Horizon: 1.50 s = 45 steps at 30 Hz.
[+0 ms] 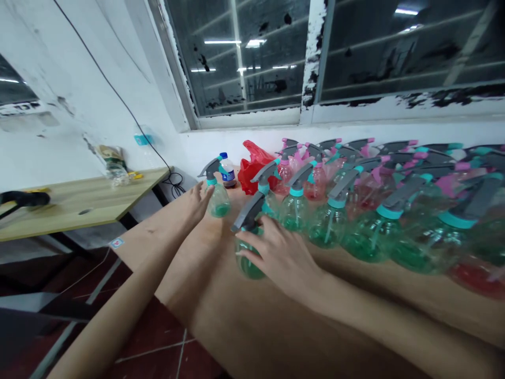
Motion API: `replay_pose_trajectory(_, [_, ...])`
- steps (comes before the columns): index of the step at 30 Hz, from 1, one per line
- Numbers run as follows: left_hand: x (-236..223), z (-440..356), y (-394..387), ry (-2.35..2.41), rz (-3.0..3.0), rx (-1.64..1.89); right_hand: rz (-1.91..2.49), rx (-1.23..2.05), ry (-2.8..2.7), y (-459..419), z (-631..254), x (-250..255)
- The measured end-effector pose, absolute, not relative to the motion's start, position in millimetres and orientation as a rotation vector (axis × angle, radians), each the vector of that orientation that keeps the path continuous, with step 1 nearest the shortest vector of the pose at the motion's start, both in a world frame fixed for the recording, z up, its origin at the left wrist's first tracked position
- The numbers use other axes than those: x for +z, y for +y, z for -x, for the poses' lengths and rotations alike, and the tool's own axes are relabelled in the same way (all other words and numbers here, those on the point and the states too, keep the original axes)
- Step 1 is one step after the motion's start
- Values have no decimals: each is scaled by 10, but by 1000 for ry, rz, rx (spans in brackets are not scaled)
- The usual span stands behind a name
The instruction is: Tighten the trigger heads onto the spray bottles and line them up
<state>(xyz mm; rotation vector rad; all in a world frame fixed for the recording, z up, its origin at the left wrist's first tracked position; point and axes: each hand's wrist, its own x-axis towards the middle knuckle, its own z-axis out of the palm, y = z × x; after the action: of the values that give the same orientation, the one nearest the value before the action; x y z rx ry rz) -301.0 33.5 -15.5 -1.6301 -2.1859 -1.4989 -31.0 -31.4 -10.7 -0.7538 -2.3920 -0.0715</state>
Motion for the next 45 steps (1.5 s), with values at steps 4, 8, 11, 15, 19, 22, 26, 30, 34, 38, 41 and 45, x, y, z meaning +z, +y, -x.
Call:
replay_pose_trajectory(4, [-75,2757,-77,-2107,1534,-1469,819,-212,-2410,-395,-129,-155])
replay_pose_trajectory(8, [19,2200,-426,-2054,1848,-1481,904,-257,-2403,-476,-527,-145])
replay_pose_trajectory(11, [110,1667,-555,-2091,2403,-1278,958,-275,-2383,-538,-771,-110])
replay_pose_trajectory(15, [179,1021,-550,-1953,3012,-1089,968,-293,-2381,-632,-1033,-69])
replay_pose_trajectory(19, [103,581,-448,-1656,3354,-1377,999,-335,-2385,-722,-1232,-42])
replay_pose_trajectory(22, [24,398,-391,-1471,3459,-1512,1019,-289,-2418,-758,-1327,-15])
replay_pose_trajectory(26, [8,277,-371,-1433,3467,-1533,1026,-221,-2432,-765,-1371,-7])
replay_pose_trajectory(30, [33,201,-376,-1503,3378,-1579,978,-196,-2433,-773,-1383,-87])
replay_pose_trajectory(34, [15,166,-379,-1533,3222,-1554,909,-199,-2421,-791,-1464,-200])
replay_pose_trajectory(38, [-2,160,-375,-1483,3214,-1543,779,-125,-2422,-757,-1704,-305])
replay_pose_trajectory(41, [1,153,-348,-1447,3225,-1532,908,2,-2437,-675,-1959,-466])
replay_pose_trajectory(45, [-11,131,-260,-1442,3208,-1498,1200,139,-2390,-544,-2236,-828])
